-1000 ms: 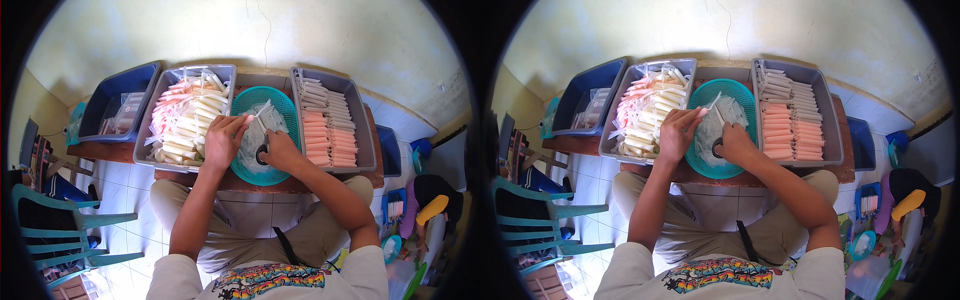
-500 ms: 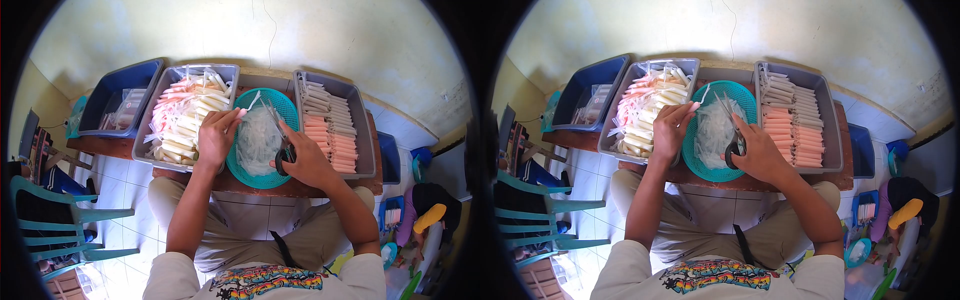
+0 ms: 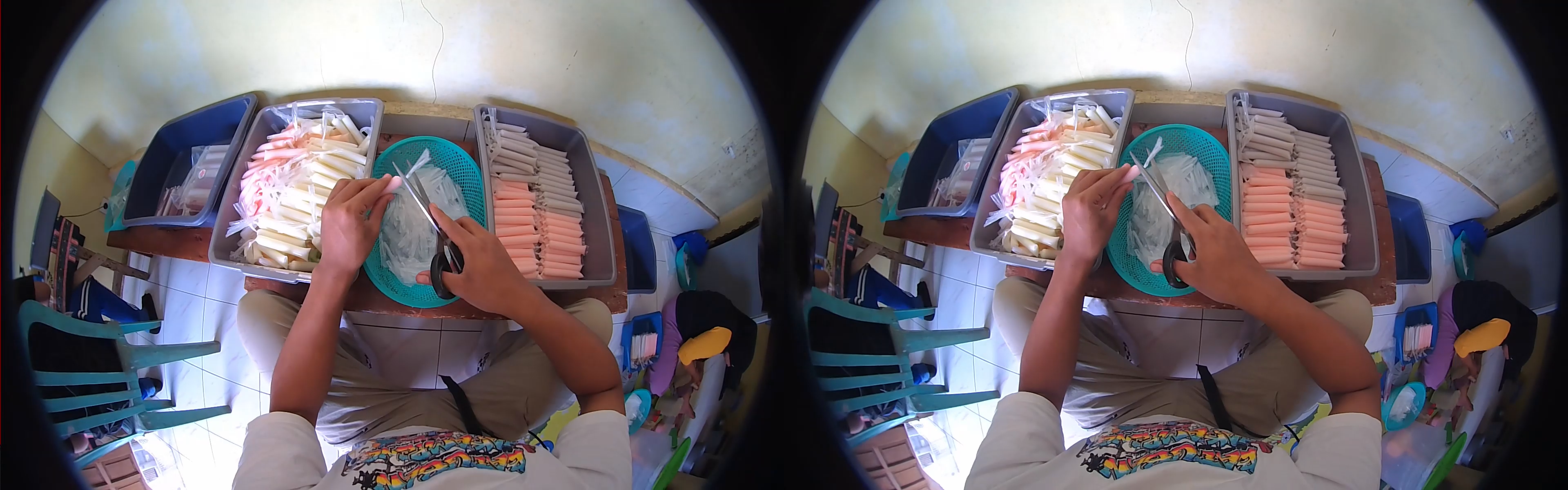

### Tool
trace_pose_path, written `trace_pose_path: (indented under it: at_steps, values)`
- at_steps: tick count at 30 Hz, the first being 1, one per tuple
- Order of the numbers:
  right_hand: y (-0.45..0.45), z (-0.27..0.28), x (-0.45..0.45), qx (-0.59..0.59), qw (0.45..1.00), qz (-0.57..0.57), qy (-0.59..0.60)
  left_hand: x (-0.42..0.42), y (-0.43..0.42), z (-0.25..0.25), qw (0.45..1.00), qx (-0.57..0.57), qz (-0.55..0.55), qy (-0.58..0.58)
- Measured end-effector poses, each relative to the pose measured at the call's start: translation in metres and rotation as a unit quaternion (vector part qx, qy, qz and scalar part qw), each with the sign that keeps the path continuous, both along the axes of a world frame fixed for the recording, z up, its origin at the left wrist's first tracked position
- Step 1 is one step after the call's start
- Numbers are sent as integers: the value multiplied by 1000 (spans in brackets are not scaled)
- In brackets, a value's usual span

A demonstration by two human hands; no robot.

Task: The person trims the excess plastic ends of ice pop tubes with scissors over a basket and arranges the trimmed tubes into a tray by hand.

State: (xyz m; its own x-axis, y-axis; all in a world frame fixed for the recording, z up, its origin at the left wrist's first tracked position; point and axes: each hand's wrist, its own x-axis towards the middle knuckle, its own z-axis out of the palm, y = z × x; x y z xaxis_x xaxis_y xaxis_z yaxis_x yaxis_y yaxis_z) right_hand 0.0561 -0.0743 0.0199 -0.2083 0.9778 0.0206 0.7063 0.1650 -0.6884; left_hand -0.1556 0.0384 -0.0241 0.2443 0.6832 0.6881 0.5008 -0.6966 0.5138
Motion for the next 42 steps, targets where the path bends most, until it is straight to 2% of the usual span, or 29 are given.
trace_pose_path:
  at_steps: [12,27,38,42]
  values:
    - [5,-10,-2,17,1000,-9,-6,0,-2,-6,999,5,-35,25]
    - [4,-4,-3,-30,999,-23,19,-2,-3,-9,998,4,-35,44]
    - [9,-25,4,-149,966,-23,208,-1,-3,-9,997,9,-29,66]
    - [9,-25,4,-148,967,-22,208,-1,-3,-10,997,12,-27,70]
